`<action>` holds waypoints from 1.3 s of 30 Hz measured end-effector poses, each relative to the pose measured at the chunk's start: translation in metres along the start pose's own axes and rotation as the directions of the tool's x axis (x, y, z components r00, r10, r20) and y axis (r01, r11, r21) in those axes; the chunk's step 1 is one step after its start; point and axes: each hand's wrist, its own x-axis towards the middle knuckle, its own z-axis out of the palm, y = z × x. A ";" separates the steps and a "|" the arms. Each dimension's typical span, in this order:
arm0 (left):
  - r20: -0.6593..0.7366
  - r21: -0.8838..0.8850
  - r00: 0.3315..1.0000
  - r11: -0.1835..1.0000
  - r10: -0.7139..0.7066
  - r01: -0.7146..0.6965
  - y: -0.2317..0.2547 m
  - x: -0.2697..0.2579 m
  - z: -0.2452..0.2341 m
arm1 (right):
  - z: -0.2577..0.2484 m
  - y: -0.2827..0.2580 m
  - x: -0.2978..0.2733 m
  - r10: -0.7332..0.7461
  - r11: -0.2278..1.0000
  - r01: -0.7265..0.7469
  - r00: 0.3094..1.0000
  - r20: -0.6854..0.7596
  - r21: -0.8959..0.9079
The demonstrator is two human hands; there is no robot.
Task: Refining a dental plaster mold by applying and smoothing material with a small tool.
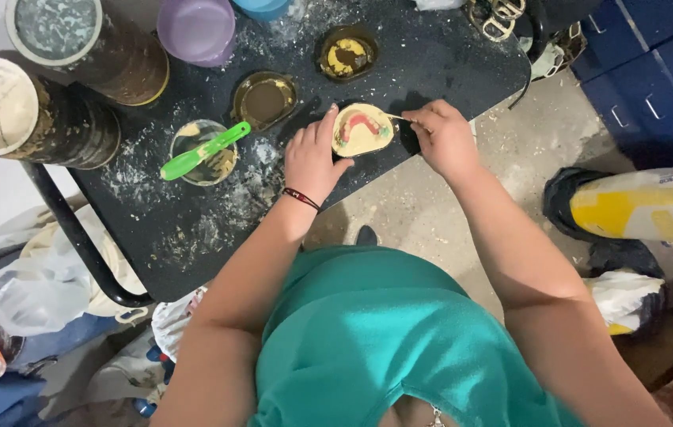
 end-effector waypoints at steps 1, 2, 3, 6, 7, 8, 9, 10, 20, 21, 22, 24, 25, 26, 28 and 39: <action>-0.001 0.001 1.000 1.000 -0.003 0.003 0.002 0.000 -0.004 | -0.003 -0.004 -0.001 -0.002 1.000 0.002 1.000 0.002 0.001; 0.013 0.019 1.000 1.000 0.001 -0.001 0.003 0.000 -0.007 | -0.007 -0.008 -0.003 -0.030 1.000 0.030 0.999 -0.013 -0.004; 0.026 0.038 1.000 0.999 0.005 -0.006 0.004 0.000 -0.011 | -0.010 -0.012 -0.004 -0.058 0.998 0.058 0.998 -0.028 -0.011; 0.022 0.055 1.000 0.998 0.022 -0.023 0.007 0.001 -0.017 | -0.011 -0.012 -0.015 -0.059 0.997 0.057 0.997 -0.042 -0.050; 0.024 0.055 0.999 0.998 0.021 -0.023 0.008 0.000 -0.016 | -0.013 -0.017 -0.020 -0.058 0.997 0.056 0.997 -0.042 -0.049; 0.015 0.060 1.000 0.998 0.022 -0.023 0.008 0.000 -0.016 | -0.016 -0.022 -0.022 -0.027 0.998 0.024 0.998 -0.050 -0.051; 0.007 0.064 1.000 0.998 0.023 -0.024 0.009 0.001 -0.016 | -0.019 -0.027 -0.025 0.005 0.999 -0.008 0.998 -0.058 -0.053; 0.008 0.064 1.000 0.998 0.023 -0.023 0.010 0.000 -0.014 | -0.016 -0.025 -0.031 0.006 0.999 -0.009 0.998 -0.057 -0.052; -0.067 0.043 0.997 0.998 0.046 -0.043 0.017 -0.001 -0.006 | 0.008 -0.032 -0.063 0.094 0.986 -0.077 0.989 -0.115 0.145; -0.076 0.048 0.996 0.998 0.048 -0.045 0.017 -0.002 -0.005 | 0.010 -0.033 -0.064 0.093 0.985 -0.075 0.990 -0.107 0.157; -0.076 0.047 0.996 0.998 0.049 -0.045 0.016 -0.003 -0.005 | 0.010 -0.030 -0.063 0.093 0.985 -0.075 0.990 -0.107 0.157; -0.068 0.038 0.996 0.998 0.052 -0.049 0.014 -0.005 -0.006 | 0.008 -0.024 -0.060 0.083 0.986 -0.064 0.990 -0.117 0.155; -0.069 0.038 0.996 0.998 0.051 -0.049 0.013 -0.006 -0.004 | 0.005 -0.021 -0.056 0.083 0.986 -0.064 0.990 -0.116 0.155; -0.070 0.048 0.996 0.998 0.050 -0.047 0.012 -0.007 -0.003 | 0.001 -0.017 -0.052 0.052 0.989 -0.036 0.993 -0.110 0.143; -0.072 0.058 0.996 0.997 0.047 -0.043 0.008 -0.008 -0.001 | -0.010 -0.014 -0.042 0.021 0.991 -0.007 0.995 -0.101 0.132; -0.102 0.034 0.995 0.999 -0.015 0.019 -0.002 -0.002 0.004 | -0.028 0.023 0.009 -0.362 0.930 0.363 0.932 -0.021 0.051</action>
